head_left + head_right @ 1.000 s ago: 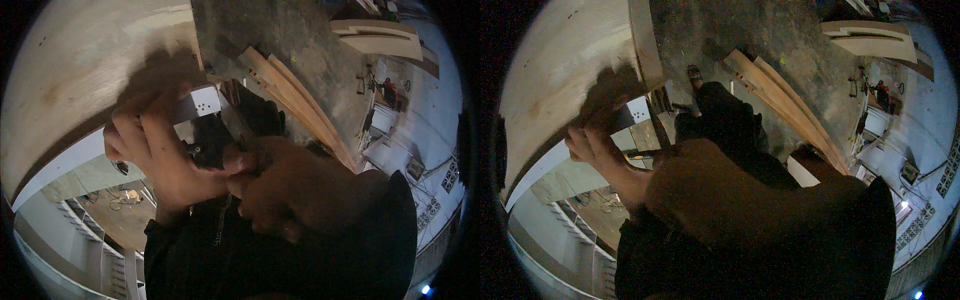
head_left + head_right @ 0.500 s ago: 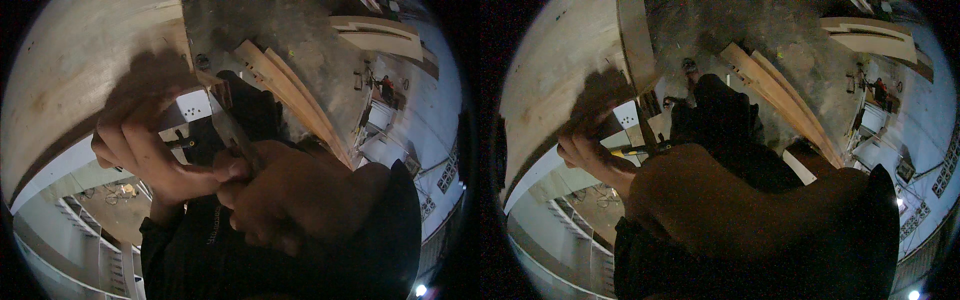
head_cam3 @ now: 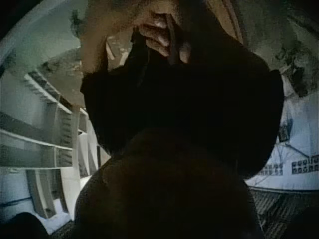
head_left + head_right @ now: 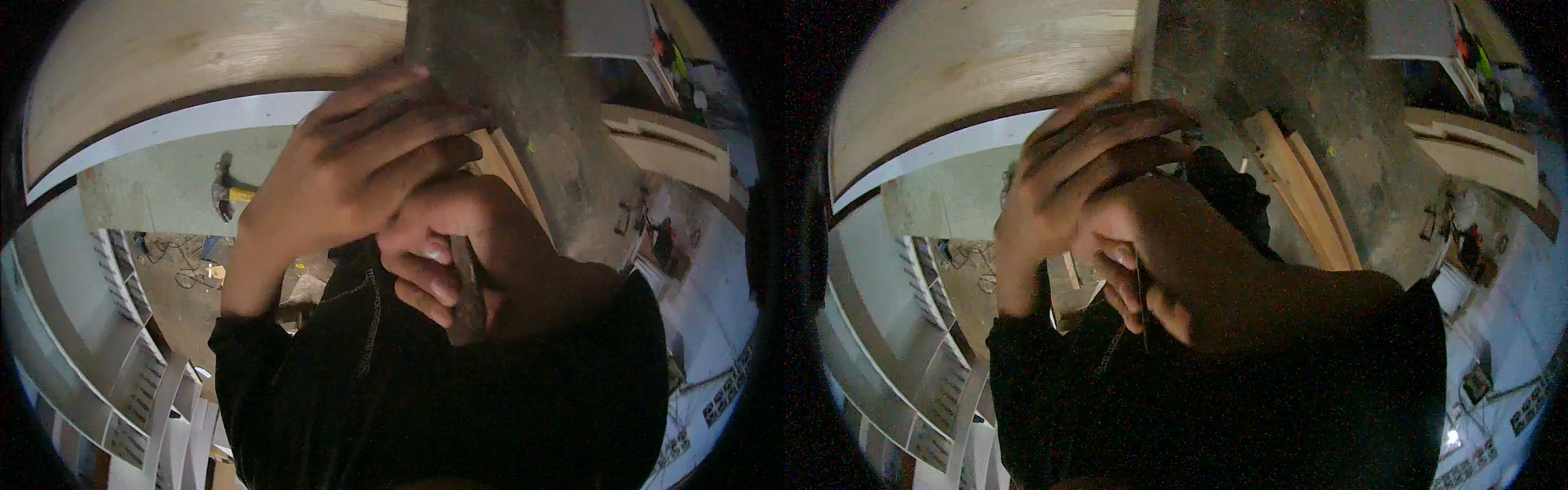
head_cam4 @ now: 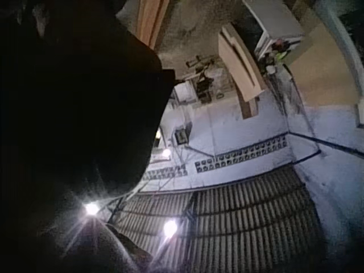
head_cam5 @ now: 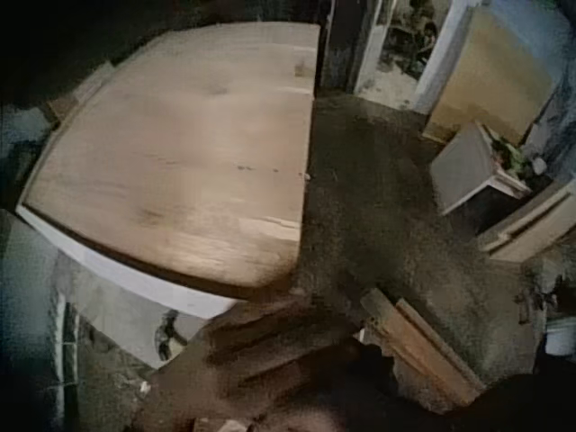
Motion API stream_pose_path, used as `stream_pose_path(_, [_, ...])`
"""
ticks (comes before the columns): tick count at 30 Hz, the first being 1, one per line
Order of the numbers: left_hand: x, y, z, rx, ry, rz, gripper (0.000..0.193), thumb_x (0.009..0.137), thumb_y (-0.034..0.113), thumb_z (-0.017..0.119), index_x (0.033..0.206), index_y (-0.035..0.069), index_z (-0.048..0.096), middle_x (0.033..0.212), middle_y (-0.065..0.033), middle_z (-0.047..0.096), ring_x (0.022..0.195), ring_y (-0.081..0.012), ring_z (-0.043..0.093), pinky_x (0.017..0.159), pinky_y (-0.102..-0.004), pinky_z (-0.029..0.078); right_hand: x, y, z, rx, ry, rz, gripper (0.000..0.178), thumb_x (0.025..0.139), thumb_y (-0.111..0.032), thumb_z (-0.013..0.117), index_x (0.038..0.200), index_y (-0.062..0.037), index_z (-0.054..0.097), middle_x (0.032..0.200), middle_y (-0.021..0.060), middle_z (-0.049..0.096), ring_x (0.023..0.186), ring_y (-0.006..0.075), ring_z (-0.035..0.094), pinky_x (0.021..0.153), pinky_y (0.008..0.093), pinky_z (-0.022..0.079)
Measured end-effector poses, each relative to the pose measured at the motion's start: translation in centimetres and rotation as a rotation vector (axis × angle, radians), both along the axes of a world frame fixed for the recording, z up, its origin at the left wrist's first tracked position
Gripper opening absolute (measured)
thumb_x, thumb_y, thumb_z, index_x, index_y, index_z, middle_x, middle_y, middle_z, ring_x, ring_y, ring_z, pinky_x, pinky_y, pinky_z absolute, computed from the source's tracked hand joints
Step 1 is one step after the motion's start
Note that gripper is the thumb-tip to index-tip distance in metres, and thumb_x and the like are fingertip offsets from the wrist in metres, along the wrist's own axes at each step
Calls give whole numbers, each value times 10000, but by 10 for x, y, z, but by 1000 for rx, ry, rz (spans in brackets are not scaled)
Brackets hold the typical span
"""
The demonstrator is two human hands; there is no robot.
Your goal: The person sands the edge of a wooden cabinet by hand using a piece of sandpaper and a wooden block, occasionally tapping the edge with a hammer.
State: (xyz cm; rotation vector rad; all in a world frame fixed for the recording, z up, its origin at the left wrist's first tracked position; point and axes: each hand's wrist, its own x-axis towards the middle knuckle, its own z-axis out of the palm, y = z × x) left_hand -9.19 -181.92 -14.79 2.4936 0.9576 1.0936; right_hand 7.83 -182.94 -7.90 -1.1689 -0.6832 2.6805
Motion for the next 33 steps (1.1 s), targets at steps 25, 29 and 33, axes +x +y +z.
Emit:
stream_pose_path(25, [-11,1,-14,-24,44,102,351,888,456,677,958,114,637,919,-30,742,849,-287,708,748,-380,548,-69,-168,-234,1605,-1123,-49,624,851,-440,703,1257,-9,507,1006,203,638,972,377,634,893,474,492])
stream_pose_path(29, [-7,5,-21,5,-115,46,535,892,605,599,1012,86,645,777,-102,708,771,-323,693,721,-420,530,-112,-193,-291,1655,-716,195,679,809,-355,751,1288,45,482,1168,235,599,1078,417,610,905,505,500])
stream_pose_path(33, [-21,11,-16,-143,-141,65,492,933,555,570,1003,79,675,795,-98,717,748,-285,685,738,-375,513,-166,-188,-281,1269,-697,725,597,784,-245,771,1243,29,506,1188,202,579,1106,410,599,904,480,511])
